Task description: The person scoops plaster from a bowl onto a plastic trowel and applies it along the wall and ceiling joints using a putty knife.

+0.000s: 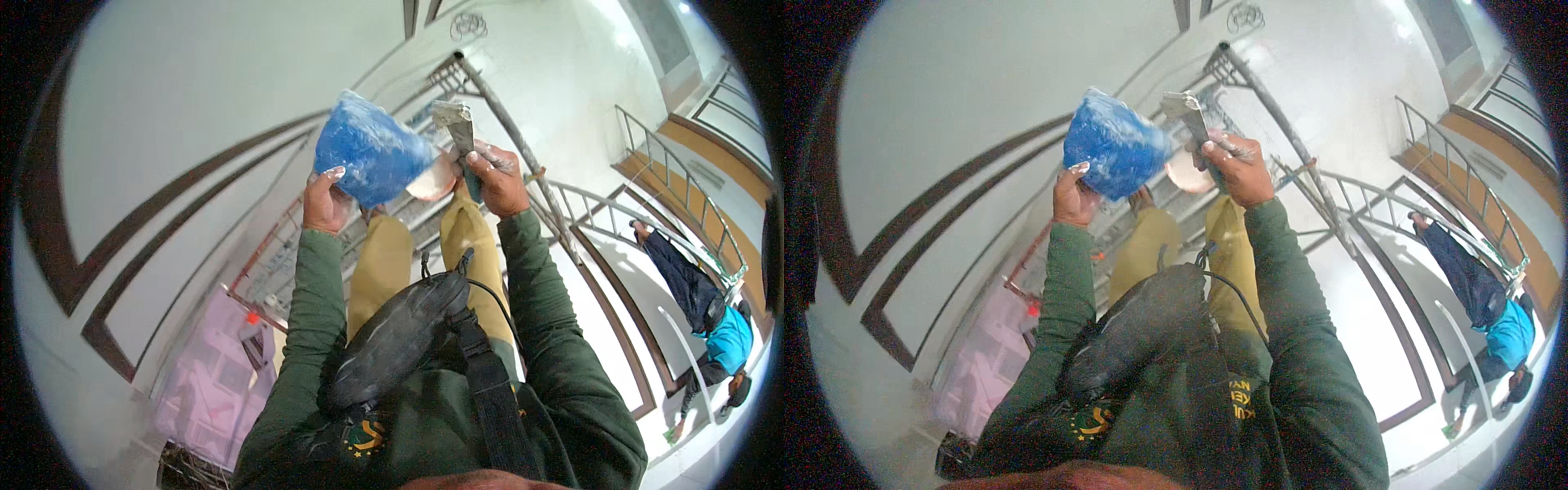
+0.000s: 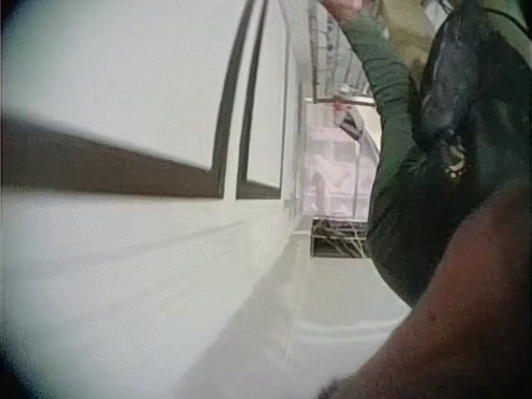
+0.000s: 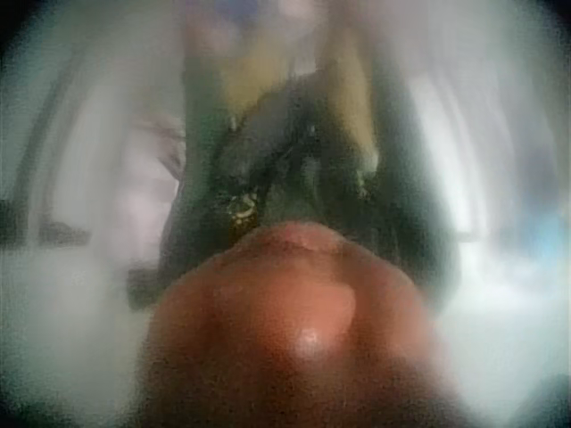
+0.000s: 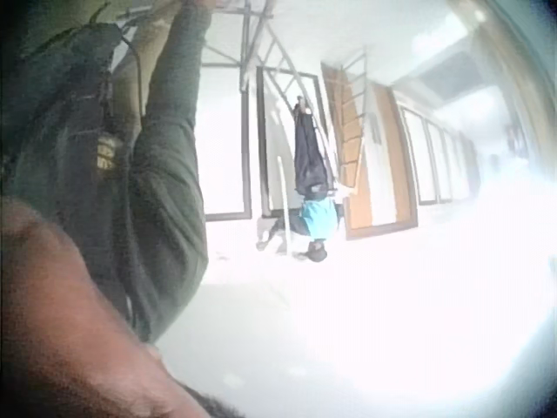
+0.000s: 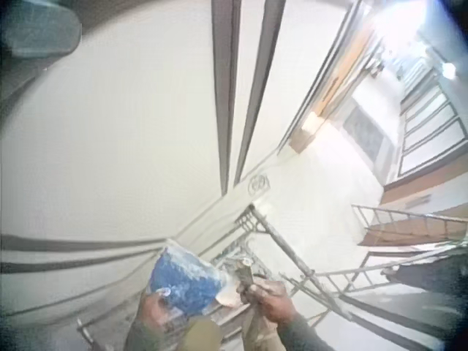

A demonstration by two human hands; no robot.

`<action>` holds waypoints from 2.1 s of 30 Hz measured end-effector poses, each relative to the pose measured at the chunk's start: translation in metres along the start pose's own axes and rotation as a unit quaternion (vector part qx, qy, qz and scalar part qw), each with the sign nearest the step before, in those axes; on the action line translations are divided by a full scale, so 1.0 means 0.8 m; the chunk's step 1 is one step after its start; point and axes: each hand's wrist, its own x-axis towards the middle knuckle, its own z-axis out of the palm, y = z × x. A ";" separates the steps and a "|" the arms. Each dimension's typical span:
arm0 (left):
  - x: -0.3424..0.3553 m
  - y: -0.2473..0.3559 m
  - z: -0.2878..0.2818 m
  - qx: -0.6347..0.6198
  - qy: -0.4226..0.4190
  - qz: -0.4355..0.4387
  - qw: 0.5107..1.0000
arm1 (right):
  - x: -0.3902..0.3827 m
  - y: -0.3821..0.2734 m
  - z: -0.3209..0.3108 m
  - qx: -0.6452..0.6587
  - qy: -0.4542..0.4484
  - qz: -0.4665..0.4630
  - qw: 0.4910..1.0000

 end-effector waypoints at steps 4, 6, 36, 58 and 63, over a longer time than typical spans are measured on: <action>-0.087 0.091 0.111 -0.103 -0.091 -0.025 0.990 | -0.015 -0.117 -0.009 0.008 -0.057 -0.147 0.987; -0.133 0.121 0.152 -0.124 -0.099 -0.017 0.987 | -0.035 -0.171 0.000 -0.002 -0.073 -0.205 0.976; -0.325 0.177 0.254 -0.027 -0.194 0.094 0.976 | -0.214 -0.250 0.023 -0.168 0.047 -0.448 0.877; -0.369 0.187 0.314 0.022 -0.265 0.147 0.953 | -0.243 -0.272 0.090 0.131 0.021 -0.382 0.914; -0.372 0.204 0.312 -0.017 -0.271 0.164 0.949 | -0.251 -0.281 0.069 0.228 0.049 -0.310 0.922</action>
